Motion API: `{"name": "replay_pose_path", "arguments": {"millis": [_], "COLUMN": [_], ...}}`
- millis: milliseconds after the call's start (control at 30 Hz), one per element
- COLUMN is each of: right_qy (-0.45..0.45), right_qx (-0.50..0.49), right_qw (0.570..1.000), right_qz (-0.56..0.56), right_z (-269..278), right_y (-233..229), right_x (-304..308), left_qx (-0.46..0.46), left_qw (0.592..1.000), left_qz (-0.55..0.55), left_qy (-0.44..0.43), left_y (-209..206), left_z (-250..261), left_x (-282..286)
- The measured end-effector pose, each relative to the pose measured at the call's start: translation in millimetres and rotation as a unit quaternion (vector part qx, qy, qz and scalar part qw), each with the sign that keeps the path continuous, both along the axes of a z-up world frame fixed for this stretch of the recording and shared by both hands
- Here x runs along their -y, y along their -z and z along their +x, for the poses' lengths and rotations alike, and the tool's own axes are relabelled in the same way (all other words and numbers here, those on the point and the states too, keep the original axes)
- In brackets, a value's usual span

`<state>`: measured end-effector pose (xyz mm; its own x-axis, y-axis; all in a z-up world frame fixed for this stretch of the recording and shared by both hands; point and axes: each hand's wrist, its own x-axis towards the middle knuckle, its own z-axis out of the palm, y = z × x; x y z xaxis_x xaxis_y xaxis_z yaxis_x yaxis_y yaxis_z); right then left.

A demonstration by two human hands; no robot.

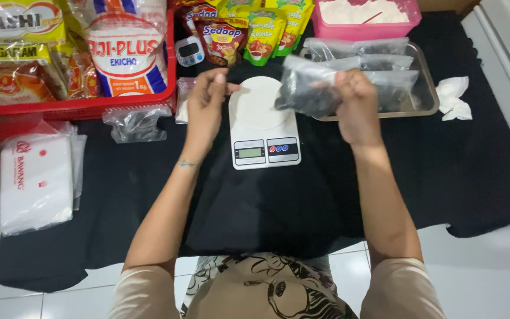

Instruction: Packaging and weighing small food items into plastic bags

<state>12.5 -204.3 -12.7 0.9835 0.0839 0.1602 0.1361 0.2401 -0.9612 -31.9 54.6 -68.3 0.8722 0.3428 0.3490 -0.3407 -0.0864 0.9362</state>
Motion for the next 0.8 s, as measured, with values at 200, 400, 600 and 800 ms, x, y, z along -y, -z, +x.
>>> {"name": "replay_pose_path", "arguments": {"millis": [200,400,600,800], "right_qy": [0.135,0.216,0.287,0.389], "right_qx": [-0.021,-0.001,0.099,0.09], "right_qw": [0.984,0.976,0.953,0.916], "right_qz": [-0.11,-0.013,0.0,-0.034], "right_z": [50.0,85.6,178.5,238.2], "right_y": [11.3,-3.9,65.2,121.6], "right_x": [86.7,157.2,235.1,264.1], "left_qx": [-0.014,0.033,0.045,0.061], "left_qw": [0.998,0.977,0.941,0.936], "left_qz": [0.057,0.134,0.176,0.176], "left_qy": [-0.016,-0.163,-0.284,-0.298], "left_y": [-20.0,-15.9,8.8,22.9], "left_z": [-34.1,-83.9,-107.3,-104.6], "left_x": [-32.1,-75.8,-107.8,-117.2]}}
